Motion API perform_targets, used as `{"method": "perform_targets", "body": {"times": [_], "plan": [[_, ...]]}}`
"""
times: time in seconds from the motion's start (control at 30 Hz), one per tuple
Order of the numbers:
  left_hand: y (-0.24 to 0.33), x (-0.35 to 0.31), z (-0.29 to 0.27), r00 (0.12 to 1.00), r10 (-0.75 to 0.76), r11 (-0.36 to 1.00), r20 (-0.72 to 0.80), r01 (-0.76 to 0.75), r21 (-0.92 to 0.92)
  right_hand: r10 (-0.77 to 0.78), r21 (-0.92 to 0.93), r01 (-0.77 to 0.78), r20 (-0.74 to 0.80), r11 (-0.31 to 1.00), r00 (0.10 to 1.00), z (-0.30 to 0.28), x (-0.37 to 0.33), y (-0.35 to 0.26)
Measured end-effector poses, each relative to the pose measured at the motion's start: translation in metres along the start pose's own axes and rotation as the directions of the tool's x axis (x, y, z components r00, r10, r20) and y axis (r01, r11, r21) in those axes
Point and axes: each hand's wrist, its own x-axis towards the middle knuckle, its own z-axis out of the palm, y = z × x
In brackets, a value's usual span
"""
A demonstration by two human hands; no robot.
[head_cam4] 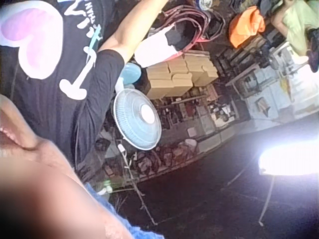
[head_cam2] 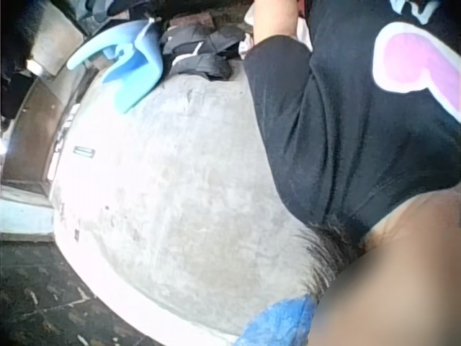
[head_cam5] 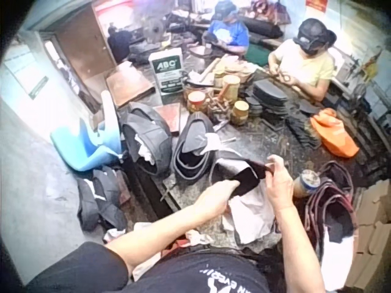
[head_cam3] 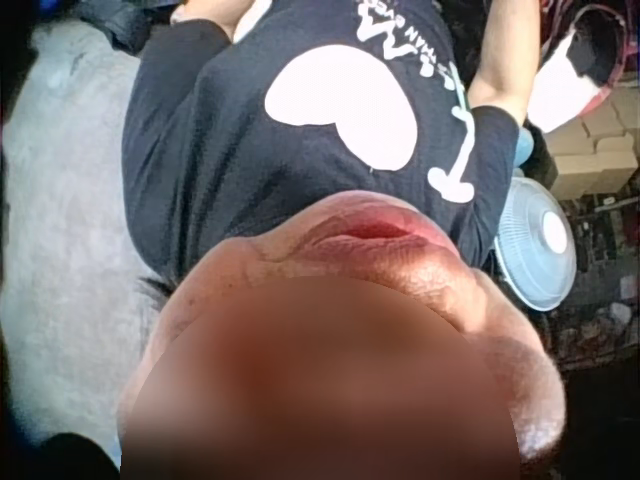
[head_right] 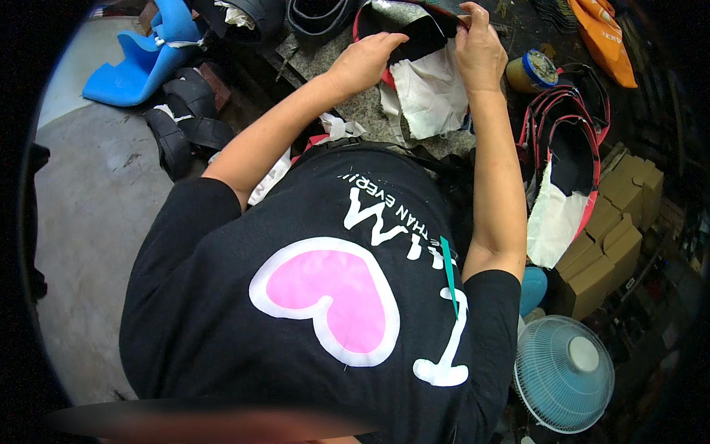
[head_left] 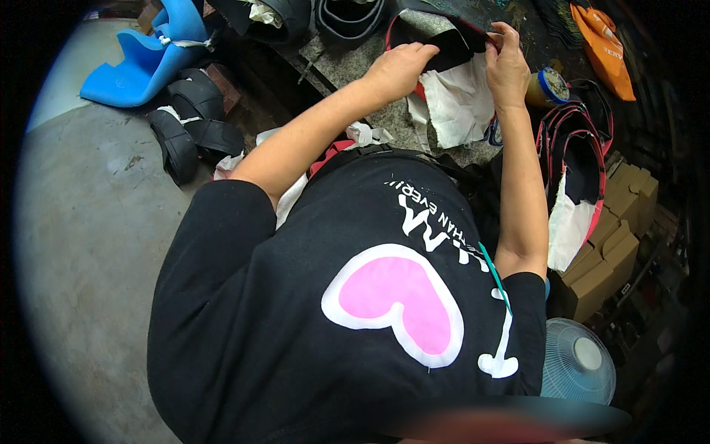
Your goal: The person inserts white padding into the interior of a red and black shoe, then uses scissors to trim the excess material flush with the shoe's opening. The person repeats this process on a second shoe, adjusting the padding and cutting it to fit.
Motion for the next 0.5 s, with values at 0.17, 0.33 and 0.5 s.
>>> {"method": "perform_targets", "body": {"times": [0.17,0.33,0.5], "plan": [[-0.025,-0.002,0.013,0.988,0.037,0.999,0.149,-0.035,-0.015,-0.428,-0.256,0.381,-0.163,0.888,0.889,-0.021,-0.014,-0.051],[-0.019,-0.002,0.01,0.979,0.028,0.998,0.204,-0.037,0.041,-0.194,0.078,0.18,0.255,0.981,0.947,0.004,-0.066,-0.054],[-0.016,-0.002,0.012,0.982,0.181,0.983,0.052,-0.182,0.032,0.121,0.115,-0.175,0.374,0.978,0.92,0.033,-0.065,0.007]]}}
